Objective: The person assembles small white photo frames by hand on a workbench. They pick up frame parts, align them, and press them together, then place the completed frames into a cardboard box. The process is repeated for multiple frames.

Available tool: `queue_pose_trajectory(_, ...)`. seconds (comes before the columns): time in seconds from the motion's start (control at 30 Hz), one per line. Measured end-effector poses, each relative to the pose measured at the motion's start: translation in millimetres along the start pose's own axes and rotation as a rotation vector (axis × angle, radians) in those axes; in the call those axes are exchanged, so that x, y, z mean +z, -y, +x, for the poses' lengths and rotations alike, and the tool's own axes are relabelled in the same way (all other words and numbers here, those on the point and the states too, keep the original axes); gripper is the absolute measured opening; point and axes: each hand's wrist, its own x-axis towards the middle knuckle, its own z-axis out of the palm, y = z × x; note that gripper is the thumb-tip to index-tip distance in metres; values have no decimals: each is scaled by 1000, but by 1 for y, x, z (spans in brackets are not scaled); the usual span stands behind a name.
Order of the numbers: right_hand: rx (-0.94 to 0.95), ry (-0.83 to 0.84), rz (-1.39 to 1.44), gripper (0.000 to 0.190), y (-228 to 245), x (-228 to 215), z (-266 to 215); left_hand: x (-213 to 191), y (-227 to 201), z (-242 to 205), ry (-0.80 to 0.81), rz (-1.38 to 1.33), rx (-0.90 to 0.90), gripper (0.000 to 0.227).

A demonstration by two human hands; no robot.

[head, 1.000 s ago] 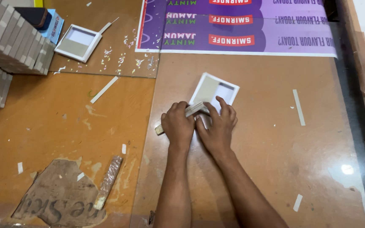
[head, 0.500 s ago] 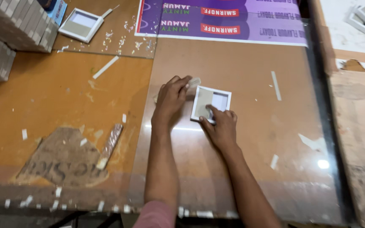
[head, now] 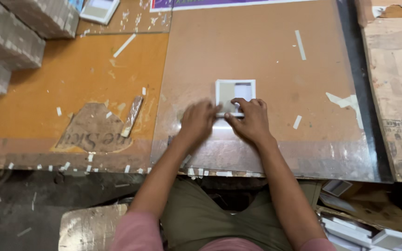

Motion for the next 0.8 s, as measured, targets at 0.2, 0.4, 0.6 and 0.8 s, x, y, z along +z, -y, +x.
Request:
queue_pose_trajectory(0.2,130,179,-73,69,3,-19,1,1,16,-82,-267,-115,117,40)
queue_pose_trajectory(0.4,148,245,-301,78,14,-23,6,-19,16,-49,-281,-230,62,35)
queue_pose_trajectory(0.6,-55,328,-293,83,-4,-25,-13,-31,9,20,-193,-307,72,29)
queue_pose_trajectory(0.8,-38,380,-215,77,-15,-23,-16,-15,6,65,-10,-246,199,29)
